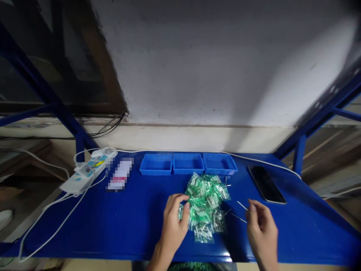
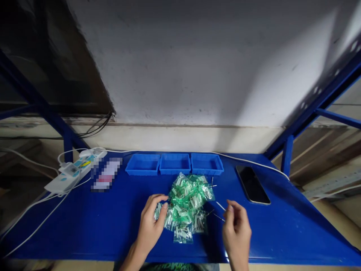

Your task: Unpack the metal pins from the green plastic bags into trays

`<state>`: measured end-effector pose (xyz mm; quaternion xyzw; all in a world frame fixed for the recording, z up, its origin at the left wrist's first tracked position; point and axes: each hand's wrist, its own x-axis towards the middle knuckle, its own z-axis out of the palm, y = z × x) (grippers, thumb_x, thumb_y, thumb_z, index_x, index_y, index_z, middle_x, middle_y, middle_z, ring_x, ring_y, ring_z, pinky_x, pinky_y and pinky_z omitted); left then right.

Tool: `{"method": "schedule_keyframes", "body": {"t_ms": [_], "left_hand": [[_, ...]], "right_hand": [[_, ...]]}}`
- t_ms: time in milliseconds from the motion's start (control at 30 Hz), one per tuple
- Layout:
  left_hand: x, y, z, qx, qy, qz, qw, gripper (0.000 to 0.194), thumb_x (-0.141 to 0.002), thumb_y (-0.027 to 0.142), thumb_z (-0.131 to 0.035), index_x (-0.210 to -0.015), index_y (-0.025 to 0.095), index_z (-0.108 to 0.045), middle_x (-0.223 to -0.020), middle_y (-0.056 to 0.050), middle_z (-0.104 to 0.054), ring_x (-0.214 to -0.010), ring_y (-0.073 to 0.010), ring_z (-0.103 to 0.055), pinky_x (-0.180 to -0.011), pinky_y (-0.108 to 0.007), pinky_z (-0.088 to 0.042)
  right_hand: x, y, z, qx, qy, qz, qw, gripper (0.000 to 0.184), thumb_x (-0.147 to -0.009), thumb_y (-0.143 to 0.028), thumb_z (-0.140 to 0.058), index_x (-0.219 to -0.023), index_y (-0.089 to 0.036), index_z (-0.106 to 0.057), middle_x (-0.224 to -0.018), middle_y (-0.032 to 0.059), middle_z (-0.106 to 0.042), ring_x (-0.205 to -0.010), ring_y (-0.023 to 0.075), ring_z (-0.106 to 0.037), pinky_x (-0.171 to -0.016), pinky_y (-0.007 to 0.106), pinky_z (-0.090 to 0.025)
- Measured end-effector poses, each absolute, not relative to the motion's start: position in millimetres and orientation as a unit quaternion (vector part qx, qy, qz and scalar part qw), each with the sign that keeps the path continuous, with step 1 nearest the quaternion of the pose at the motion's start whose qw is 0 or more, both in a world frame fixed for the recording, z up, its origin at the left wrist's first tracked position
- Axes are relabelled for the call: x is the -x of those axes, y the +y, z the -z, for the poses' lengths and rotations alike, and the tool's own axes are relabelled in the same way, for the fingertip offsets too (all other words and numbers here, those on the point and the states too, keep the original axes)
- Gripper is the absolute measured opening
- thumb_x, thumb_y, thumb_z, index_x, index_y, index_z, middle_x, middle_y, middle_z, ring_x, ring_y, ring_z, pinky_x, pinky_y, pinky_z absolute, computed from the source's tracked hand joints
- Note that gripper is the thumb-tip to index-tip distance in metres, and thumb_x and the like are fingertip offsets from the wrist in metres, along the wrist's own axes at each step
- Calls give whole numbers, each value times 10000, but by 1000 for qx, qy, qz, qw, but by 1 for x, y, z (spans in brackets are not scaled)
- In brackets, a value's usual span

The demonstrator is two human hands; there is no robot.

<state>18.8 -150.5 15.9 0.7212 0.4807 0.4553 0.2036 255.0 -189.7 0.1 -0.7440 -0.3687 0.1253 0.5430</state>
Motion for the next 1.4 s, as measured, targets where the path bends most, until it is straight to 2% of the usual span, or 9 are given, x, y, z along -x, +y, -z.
{"method": "schedule_keyframes", "body": {"t_ms": [100,233,367,467,667,833,933,1100,1400], "left_hand": [[-36,-145,-51,-774,415,-411,244,300,-891,230,-474,-1191,229,-467,-1033,-75,-591,-976,-186,-571,-844,-333,-487],[-35,-126,-76,-806,386,-386,230,302,-900,246,-463,-1201,267,-488,-1098,-51,-593,-1033,-178,-561,-901,-333,-475],[-3,-84,-65,-742,488,-445,117,276,-889,291,-479,-1158,237,-515,-1119,-75,-586,-1072,-226,-530,-941,-419,-432],[9,-67,-52,-727,547,-413,46,315,-879,316,-485,-1169,196,-515,-1128,-105,-570,-1079,-264,-508,-943,-470,-411],[-41,-129,-40,-874,401,-249,112,406,-858,440,-480,-1237,295,-505,-1372,-50,-428,-1295,-299,-318,-1028,-534,-337],[-64,-145,-9,-882,405,-209,120,733,-753,667,-476,-1399,374,-293,-1528,-48,-146,-1364,-417,-120,-1000,-738,-144],[-65,-130,11,-868,440,-198,114,844,-690,706,-522,-1418,388,-235,-1535,-69,-112,-1354,-471,-71,-946,-796,-47],[-62,-120,18,-876,434,-171,123,756,-732,692,-479,-1400,407,-270,-1535,-30,-129,-1371,-421,-94,-988,-745,-137],[-42,-120,15,-890,418,-144,109,739,-732,596,-570,-1391,405,-296,-1533,-34,-138,-1357,-426,-148,-942,-703,-300]], "right_hand": [[-219,-177,-25,683,-470,-149,539,295,-842,-430,-488,-962,-174,-569,-790,62,-631,-628,163,-591,-550,254,-467],[-200,-147,-44,603,-559,-126,555,184,-866,-309,-473,-983,-197,-562,-857,74,-632,-708,170,-596,-645,279,-484],[-216,-94,-40,588,-583,-104,551,239,-851,-182,-386,-1015,-186,-559,-847,68,-613,-694,158,-566,-674,291,-479],[-232,-59,-35,599,-599,-105,521,336,-732,-98,-371,-1001,-159,-562,-709,25,-554,-648,156,-548,-659,290,-475],[-253,-69,-9,590,-607,-122,517,387,-734,-86,-357,-1061,-183,-539,-751,17,-556,-703,157,-557,-685,283,-463],[-298,-91,30,631,-685,-90,353,352,-782,-110,-355,-1016,-178,-608,-658,25,-556,-637,179,-507,-651,322,-432],[-307,-90,36,624,-718,-88,296,420,-770,-76,-348,-1093,-175,-597,-721,50,-598,-704,199,-515,-678,335,-432],[-285,-88,38,625,-724,-89,278,444,-776,-52,-326,-1124,-167,-577,-894,83,-645,-809,221,-521,-751,371,-426],[-253,-100,39,658,-693,-65,288,451,-753,-20,-339,-1126,-167,-546,-928,80,-648,-815,233,-504,-751,353,-427]]}}
